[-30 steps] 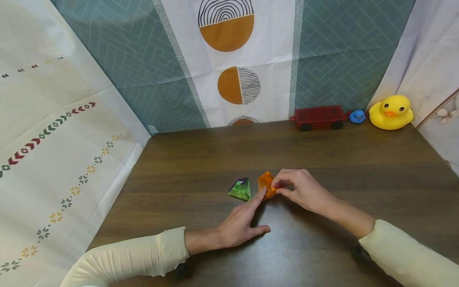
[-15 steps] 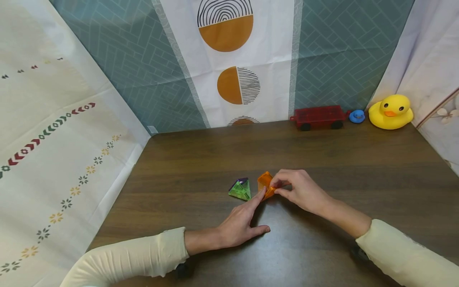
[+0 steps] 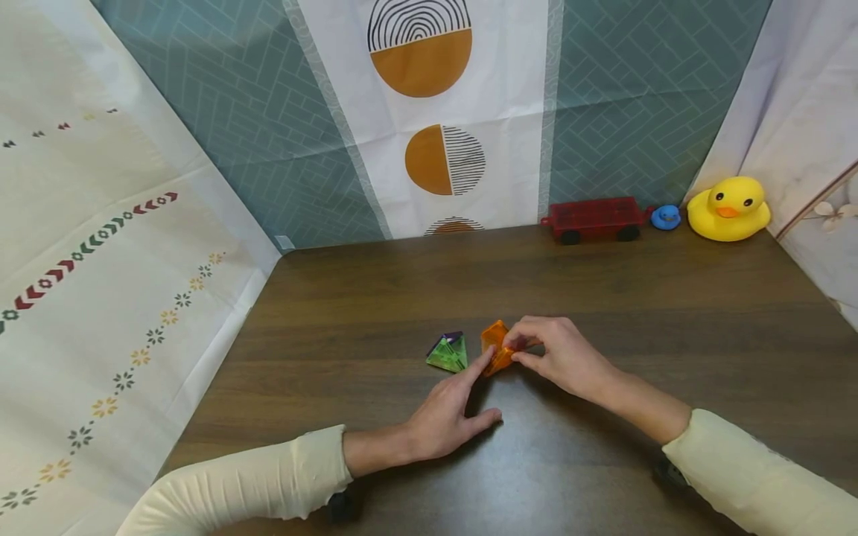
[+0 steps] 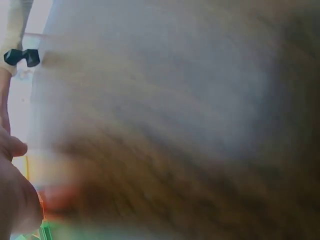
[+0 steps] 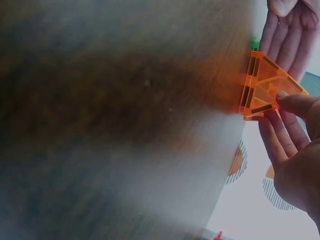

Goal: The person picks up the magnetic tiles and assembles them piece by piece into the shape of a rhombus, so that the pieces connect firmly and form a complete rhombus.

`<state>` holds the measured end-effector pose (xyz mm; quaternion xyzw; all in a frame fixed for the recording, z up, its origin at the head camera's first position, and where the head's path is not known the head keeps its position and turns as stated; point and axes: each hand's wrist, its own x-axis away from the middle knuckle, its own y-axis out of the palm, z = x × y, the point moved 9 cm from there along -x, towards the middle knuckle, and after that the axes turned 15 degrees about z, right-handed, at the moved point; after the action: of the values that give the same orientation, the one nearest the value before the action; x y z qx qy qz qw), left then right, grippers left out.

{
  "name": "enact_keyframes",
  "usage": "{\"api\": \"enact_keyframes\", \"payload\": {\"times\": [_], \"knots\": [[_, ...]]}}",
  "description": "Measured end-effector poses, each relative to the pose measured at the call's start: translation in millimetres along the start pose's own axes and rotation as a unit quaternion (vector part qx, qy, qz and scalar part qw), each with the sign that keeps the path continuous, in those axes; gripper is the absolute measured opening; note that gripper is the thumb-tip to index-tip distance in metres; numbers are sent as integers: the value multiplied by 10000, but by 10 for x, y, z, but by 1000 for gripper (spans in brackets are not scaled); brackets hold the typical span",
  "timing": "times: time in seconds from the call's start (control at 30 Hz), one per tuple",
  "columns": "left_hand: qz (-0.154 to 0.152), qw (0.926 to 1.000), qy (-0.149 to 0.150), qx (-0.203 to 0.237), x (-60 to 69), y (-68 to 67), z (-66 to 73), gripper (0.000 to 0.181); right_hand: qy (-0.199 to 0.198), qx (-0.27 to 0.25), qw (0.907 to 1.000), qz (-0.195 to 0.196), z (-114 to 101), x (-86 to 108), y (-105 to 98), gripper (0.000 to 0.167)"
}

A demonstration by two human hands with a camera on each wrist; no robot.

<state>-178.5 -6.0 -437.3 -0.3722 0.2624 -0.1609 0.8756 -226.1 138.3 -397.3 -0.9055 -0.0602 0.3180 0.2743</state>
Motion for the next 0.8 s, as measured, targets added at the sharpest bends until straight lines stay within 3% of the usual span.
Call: {"api": "enact_keyframes", "payload": {"times": [0.2,0.4,0.57,0.8], "knots": [[526,9984,54,224,-70,-77,44,84,-89,42,9999,127,4,1,-6,37],[1141,9900,40,824,-196,-132,76,66,-109,-66,9997,197,11,6,-6,38],[1311,9818,-394,1315,-281,-108,56,50,-55,-115,9996,240,23,8,-6,38],[1318,9786,-901,1296,-326,-89,31,41,-1,-2,9998,218,35,-6,1,37]]}}
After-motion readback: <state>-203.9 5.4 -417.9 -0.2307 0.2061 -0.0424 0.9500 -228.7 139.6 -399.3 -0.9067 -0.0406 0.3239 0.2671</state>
